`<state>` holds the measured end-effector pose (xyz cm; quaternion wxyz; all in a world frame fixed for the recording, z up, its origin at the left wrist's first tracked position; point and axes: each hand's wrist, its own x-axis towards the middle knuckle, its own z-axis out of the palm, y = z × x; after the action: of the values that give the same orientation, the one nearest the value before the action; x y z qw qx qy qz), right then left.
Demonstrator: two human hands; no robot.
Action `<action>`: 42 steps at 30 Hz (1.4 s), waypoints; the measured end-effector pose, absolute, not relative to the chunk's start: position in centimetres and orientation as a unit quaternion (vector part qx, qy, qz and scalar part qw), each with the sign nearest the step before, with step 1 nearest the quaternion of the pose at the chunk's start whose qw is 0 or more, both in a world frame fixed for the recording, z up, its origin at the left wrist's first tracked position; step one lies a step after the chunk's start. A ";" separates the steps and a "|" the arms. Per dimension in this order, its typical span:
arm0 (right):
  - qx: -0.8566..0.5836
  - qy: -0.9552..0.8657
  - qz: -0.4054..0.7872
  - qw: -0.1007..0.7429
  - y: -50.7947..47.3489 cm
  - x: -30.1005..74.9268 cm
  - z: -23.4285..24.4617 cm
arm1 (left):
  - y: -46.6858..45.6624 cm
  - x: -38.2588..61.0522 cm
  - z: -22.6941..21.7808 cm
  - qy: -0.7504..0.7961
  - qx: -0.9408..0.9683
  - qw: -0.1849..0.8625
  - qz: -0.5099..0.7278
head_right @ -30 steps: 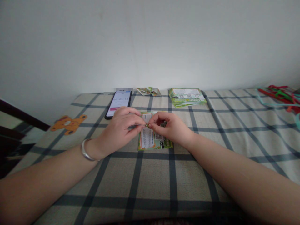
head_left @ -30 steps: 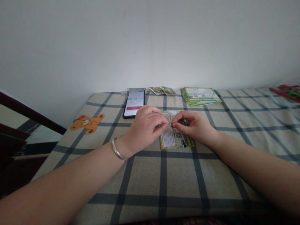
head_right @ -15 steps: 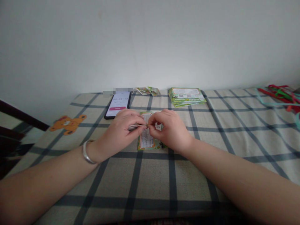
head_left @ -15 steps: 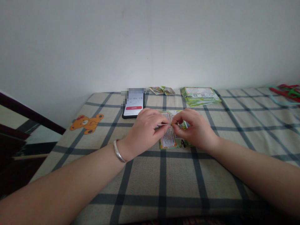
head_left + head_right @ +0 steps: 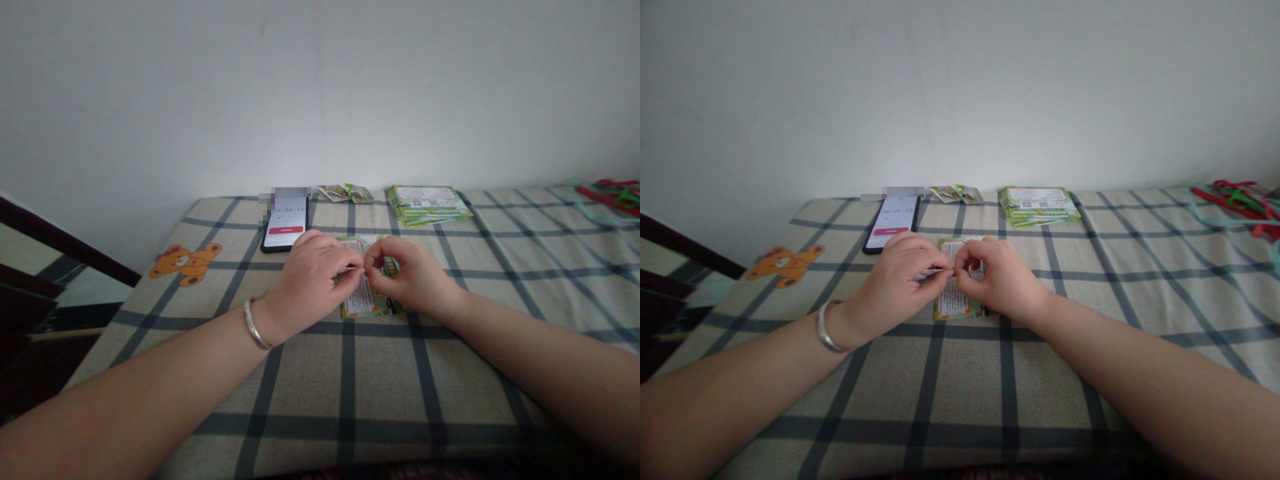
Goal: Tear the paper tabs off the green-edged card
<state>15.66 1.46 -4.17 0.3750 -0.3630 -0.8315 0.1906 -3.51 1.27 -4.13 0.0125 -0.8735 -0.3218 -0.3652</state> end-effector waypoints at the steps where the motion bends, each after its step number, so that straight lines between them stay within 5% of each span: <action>1: -0.365 -0.829 0.199 0.375 1.5 15.7 -4.2 | 1.3 -3.5 -4.1 -0.321 -0.874 0.012 -0.365; 42: -0.399 -0.773 0.294 0.396 2.0 16.5 -4.7 | 1.6 -3.8 -4.3 -0.354 -0.838 -0.108 -0.402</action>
<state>16.51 2.02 -4.69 0.3959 -0.3991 -0.7731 0.2939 -3.82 1.56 -4.34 -0.1077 -0.8376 -0.3538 -0.4021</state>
